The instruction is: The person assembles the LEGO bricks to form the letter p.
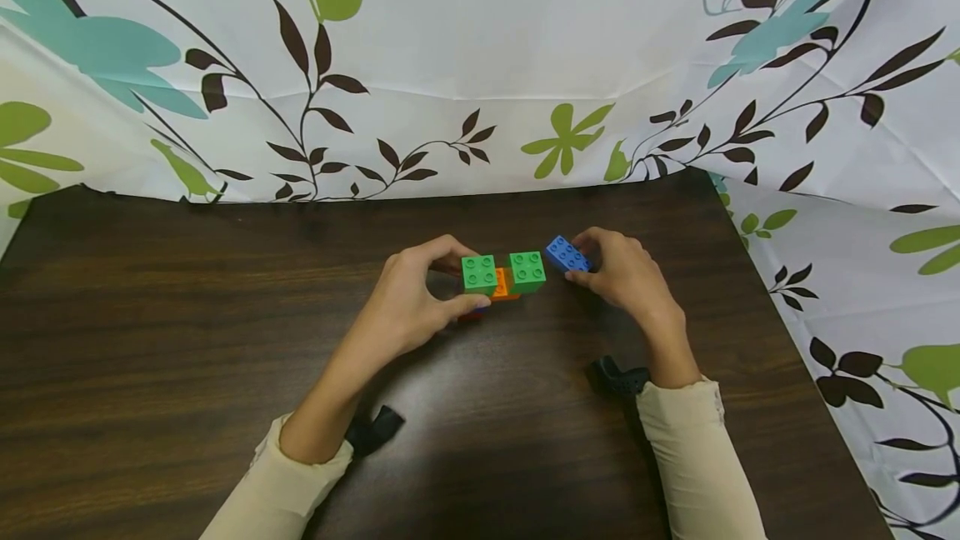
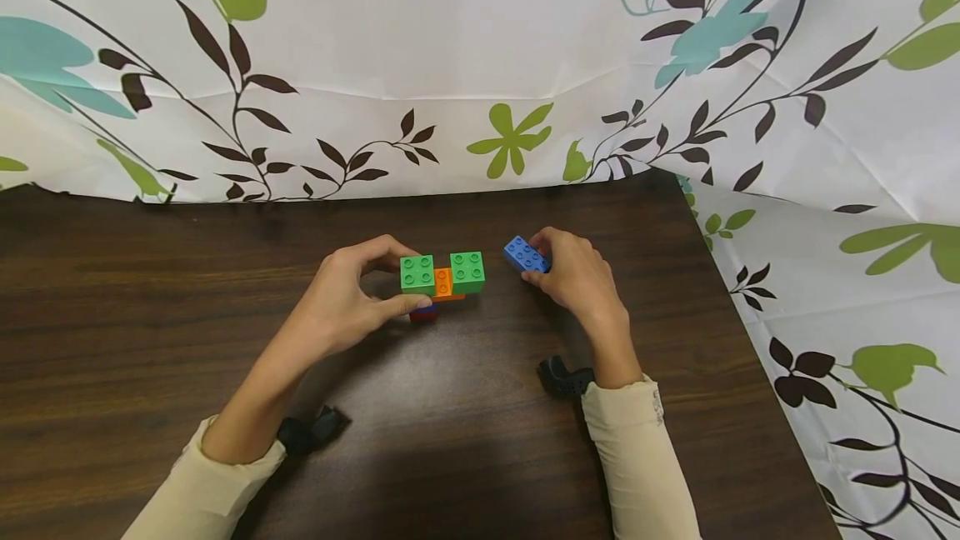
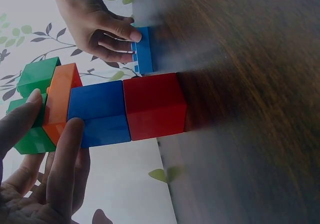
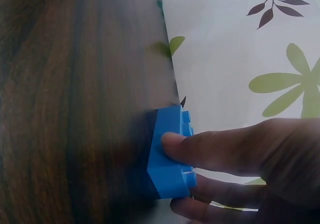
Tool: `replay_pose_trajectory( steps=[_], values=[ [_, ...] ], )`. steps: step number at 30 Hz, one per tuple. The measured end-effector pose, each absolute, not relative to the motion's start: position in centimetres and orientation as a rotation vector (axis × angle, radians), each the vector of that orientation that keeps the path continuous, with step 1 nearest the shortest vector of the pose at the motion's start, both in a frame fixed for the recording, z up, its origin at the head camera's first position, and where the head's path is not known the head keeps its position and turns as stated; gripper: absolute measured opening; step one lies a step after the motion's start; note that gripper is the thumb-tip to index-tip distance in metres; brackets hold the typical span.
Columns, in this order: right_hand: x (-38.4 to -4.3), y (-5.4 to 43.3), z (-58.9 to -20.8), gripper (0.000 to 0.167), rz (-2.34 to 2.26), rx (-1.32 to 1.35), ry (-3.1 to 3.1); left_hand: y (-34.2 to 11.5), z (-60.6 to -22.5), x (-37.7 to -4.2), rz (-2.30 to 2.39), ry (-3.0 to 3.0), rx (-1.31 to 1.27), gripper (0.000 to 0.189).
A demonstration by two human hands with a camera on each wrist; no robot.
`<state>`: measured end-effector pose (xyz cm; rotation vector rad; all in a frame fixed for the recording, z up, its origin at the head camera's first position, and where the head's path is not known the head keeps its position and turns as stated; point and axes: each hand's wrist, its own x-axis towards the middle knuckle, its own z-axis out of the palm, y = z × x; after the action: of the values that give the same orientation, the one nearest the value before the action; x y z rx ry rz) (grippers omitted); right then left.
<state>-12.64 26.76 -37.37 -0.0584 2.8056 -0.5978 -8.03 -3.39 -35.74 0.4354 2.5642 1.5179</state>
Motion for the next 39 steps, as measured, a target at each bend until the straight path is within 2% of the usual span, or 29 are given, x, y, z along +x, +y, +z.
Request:
replay_pose_trajectory(
  steps=[39],
  values=[
    [-11.1, 26.6, -34.4, 0.041, -0.782, -0.208, 2.844, -3.4, -35.9, -8.0, 1.512, 2.562, 0.44, 0.04]
  ],
)
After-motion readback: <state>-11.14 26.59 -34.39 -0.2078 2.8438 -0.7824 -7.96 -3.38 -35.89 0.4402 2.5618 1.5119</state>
